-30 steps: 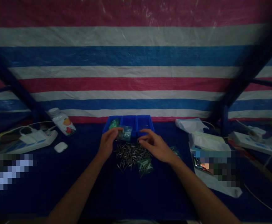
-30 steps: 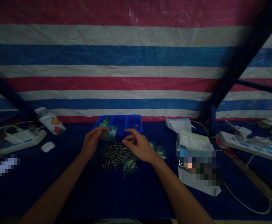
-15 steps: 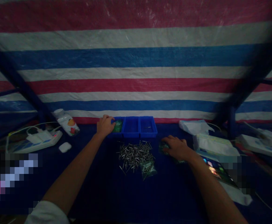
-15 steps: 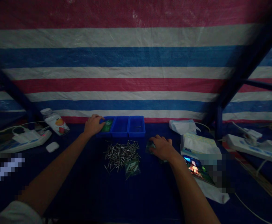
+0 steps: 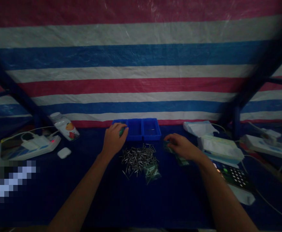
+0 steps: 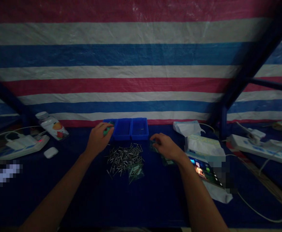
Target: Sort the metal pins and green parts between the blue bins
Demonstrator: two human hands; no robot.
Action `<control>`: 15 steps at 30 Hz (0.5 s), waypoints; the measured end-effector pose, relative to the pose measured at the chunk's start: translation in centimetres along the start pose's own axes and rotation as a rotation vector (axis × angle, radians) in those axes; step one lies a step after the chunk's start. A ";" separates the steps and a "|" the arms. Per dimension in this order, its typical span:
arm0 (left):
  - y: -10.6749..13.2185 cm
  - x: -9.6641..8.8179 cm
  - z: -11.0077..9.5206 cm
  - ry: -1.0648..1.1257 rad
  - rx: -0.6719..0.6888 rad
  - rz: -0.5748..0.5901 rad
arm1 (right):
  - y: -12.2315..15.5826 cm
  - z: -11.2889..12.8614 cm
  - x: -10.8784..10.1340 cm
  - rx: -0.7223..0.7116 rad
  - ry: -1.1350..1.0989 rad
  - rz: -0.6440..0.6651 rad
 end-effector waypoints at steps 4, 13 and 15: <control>2.7 0.5 -3.5 0.411 -0.013 0.226 | 0.3 1.9 0.2 0.006 -0.315 -0.056; 4.9 2.7 -3.2 0.954 -0.401 0.394 | 1.5 6.6 4.9 -0.446 -0.359 -0.395; 4.8 2.6 -2.9 0.932 -0.432 0.355 | 1.7 6.6 5.6 -0.523 -0.326 -0.414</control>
Point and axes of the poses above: each hand's wrist, its own y-axis away from the middle knuckle, its own x-axis out of the palm, z = x × y, the point moved 2 cm from there along -y, towards the middle knuckle, and after that the axes turned 10 degrees about -z, right-handed, at the moved point
